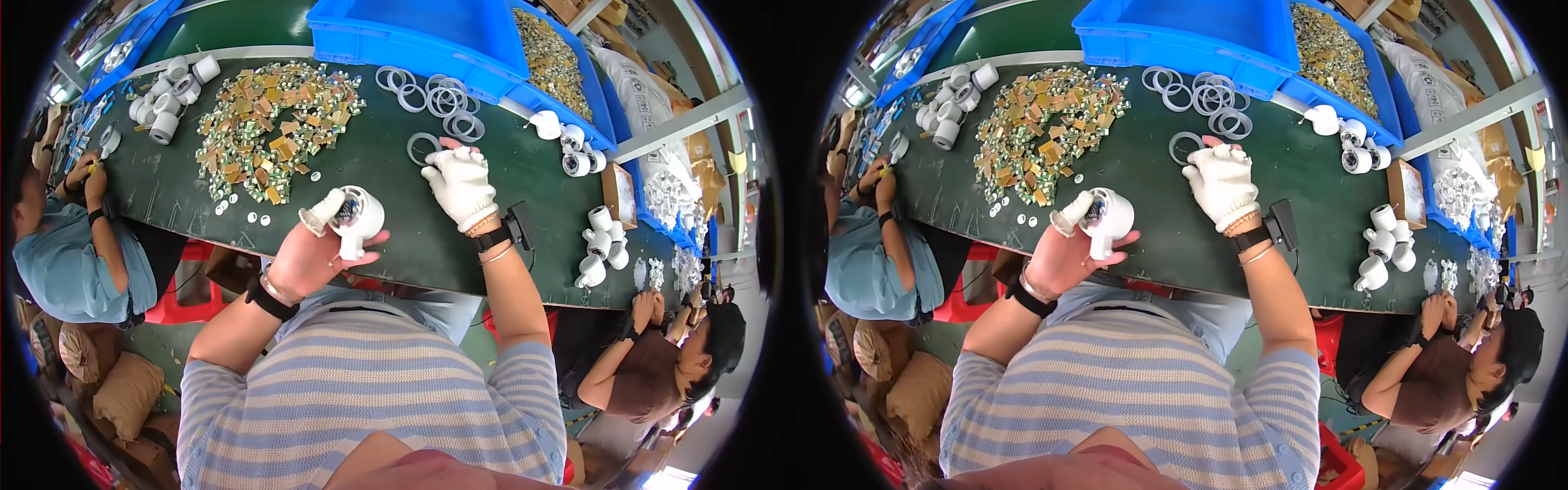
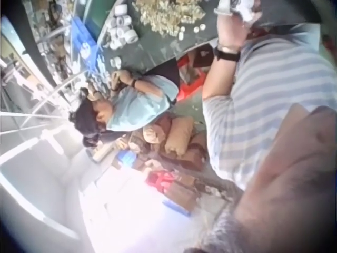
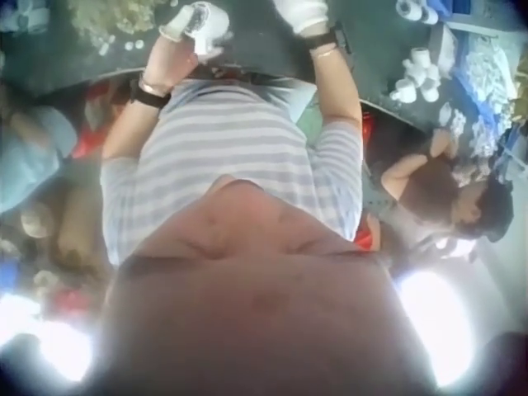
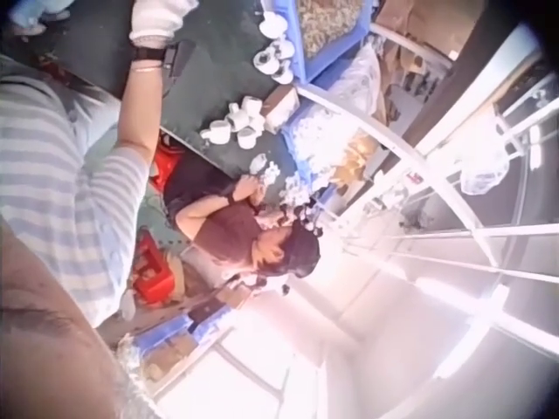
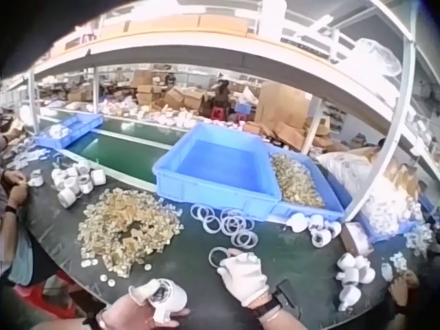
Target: The person assembles camera housings by fitting a gray ring onto a white base, inserting a circuit board, and pressing a white cap onto the assembly. They repeat this process for multiple units, placing each completed housing on the table.
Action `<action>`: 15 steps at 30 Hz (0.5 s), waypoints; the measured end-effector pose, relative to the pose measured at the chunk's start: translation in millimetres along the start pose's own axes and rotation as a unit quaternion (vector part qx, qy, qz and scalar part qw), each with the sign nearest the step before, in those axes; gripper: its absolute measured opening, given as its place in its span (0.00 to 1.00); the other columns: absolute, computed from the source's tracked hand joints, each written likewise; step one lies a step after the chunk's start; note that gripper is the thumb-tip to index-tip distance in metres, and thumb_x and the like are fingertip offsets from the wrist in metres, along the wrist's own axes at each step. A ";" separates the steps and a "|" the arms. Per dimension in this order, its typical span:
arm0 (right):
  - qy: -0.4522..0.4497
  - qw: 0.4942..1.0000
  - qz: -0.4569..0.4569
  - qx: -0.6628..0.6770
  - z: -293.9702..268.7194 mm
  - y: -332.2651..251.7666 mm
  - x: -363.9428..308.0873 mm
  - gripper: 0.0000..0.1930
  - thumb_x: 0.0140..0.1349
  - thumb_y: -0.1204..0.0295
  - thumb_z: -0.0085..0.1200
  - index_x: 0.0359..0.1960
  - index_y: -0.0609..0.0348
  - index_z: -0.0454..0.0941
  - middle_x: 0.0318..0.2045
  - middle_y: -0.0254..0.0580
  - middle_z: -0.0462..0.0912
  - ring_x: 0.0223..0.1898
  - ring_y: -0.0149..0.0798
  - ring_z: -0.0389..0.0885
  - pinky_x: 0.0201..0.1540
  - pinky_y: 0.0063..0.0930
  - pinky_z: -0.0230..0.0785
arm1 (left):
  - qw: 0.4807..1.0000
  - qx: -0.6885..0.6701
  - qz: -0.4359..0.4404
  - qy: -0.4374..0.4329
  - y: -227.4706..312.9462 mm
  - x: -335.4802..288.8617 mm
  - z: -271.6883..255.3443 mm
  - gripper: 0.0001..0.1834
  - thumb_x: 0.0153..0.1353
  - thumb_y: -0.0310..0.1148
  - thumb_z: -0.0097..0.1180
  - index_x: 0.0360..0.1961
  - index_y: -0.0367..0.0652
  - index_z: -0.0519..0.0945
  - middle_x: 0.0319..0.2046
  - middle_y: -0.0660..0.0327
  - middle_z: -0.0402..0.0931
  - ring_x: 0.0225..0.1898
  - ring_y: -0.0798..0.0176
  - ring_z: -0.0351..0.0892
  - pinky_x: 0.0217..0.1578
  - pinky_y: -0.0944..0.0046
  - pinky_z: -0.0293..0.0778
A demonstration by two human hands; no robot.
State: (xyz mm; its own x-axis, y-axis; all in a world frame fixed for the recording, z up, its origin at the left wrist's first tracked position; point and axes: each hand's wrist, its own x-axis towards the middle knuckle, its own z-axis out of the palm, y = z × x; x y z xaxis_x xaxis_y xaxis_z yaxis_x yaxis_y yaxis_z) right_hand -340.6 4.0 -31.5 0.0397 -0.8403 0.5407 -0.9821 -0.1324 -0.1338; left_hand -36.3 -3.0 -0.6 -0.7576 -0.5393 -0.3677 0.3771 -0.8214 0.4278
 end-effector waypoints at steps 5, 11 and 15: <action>-0.047 0.997 -0.041 0.055 -41.5 -33.0 -11.8 0.08 0.57 0.71 0.68 0.39 0.49 0.85 0.51 0.38 0.87 0.48 0.49 0.81 0.53 0.47 0.71 | 0.997 0.067 -0.025 0.003 6.4 -8.5 -32.0 0.25 0.80 0.50 0.49 0.69 0.46 0.71 0.58 0.57 0.81 0.49 0.51 0.88 0.43 0.54 0.88; -0.128 0.902 0.042 0.410 -104.2 -86.5 -38.2 0.07 0.65 0.79 0.64 0.44 0.61 0.84 0.39 0.43 0.87 0.34 0.36 0.86 0.39 0.29 0.77 | 0.984 0.156 0.088 0.020 -6.2 2.0 -14.3 0.27 0.79 0.36 0.53 0.74 0.52 0.62 0.58 0.59 0.77 0.51 0.58 0.86 0.48 0.50 0.88; -0.204 0.701 0.283 0.622 -101.8 -89.6 -44.8 0.11 0.70 0.79 0.61 0.51 0.69 0.80 0.40 0.49 0.87 0.37 0.36 0.87 0.45 0.32 0.81 | 0.993 0.088 0.053 -0.054 -14.6 3.5 1.4 0.41 0.75 0.36 0.60 0.81 0.53 0.51 0.66 0.59 0.70 0.59 0.60 0.81 0.57 0.52 0.84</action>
State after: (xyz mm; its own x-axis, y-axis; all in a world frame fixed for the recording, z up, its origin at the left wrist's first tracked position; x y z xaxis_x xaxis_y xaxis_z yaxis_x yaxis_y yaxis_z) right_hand -273.1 107.1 40.8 0.0066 -0.9903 -0.1389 0.0487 0.1391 -0.9891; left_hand -45.1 7.4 -7.0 -0.7748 -0.5899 -0.2274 0.3649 -0.7110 0.6010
